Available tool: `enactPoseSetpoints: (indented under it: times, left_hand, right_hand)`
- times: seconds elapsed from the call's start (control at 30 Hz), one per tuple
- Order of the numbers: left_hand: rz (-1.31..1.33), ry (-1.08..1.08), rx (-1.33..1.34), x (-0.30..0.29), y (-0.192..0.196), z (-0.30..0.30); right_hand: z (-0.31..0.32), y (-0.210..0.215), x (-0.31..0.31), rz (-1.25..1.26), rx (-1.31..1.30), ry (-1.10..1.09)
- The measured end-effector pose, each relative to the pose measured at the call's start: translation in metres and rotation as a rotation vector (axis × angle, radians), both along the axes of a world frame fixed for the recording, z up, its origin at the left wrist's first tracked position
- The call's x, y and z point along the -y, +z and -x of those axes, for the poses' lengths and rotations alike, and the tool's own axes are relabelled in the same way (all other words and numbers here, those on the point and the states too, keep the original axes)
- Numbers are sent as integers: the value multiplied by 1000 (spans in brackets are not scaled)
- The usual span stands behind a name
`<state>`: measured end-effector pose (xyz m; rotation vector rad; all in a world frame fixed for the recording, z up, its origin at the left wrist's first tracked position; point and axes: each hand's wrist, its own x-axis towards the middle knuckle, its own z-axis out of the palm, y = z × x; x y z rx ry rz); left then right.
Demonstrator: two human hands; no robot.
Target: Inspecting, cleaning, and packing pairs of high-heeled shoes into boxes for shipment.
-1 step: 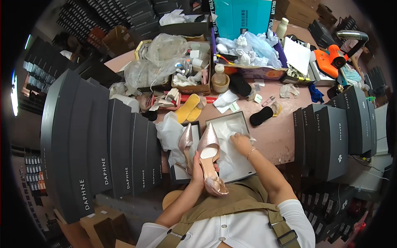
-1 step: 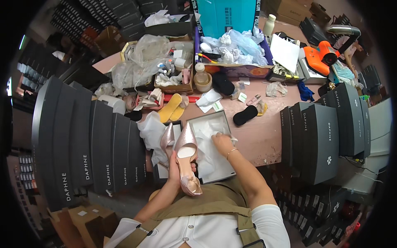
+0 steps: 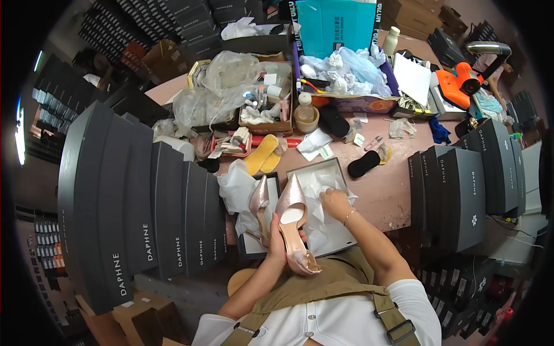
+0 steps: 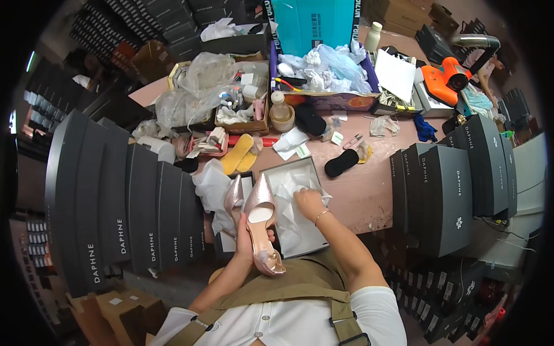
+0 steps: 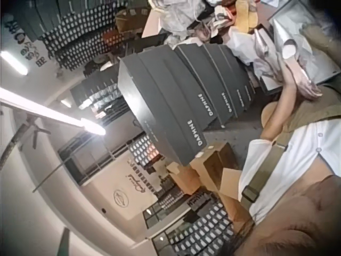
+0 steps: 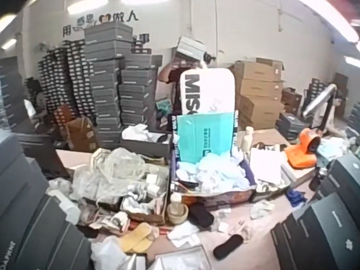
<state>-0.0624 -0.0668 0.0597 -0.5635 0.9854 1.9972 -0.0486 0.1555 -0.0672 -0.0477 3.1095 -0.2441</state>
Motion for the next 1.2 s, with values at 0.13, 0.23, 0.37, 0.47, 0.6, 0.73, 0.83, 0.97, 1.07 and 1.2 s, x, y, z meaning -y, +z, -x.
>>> enactPoseSetpoints:
  times: [0.13, 0.23, 0.37, 0.47, 0.6, 0.73, 0.83, 0.97, 1.07, 1.2]
  left_hand:
    - [-63, 70, 30, 4, -5, -1]
    - [-73, -67, 24, -1, -2, -16]
    - [-55, -50, 16, 2, 2, -28]
    - [-53, -101, 9, 7, 5, -21]
    - [7, -54, 9, 9, 5, -23]
    - [-20, 100, 60, 34, -16, 2]
    - [-31, 158, 34, 36, -24, 9]
    - [-47, 27, -88, 31, -22, 10]
    - [-67, 159, -119, 15, -4, 2]
    - [-2, 192, -321, -4, -6, -29]
  right_hand:
    - [-2, 149, 39, 434, -102, 213]
    - [-8, 149, 59, 314, -202, 340]
    - [-11, 156, 71, 345, -27, 275]
    - [-8, 149, 71, 194, -187, 338]
    - [-10, 134, 73, 146, -137, 437]
    - [-29, 172, 62, 254, -447, 307]
    - [-12, 133, 21, 43, -350, 53]
    - [-5, 133, 54, 285, -347, -34]
    - [-13, 168, 94, 1079, 123, 165]
    - [9, 115, 115, 716, -3, 50]
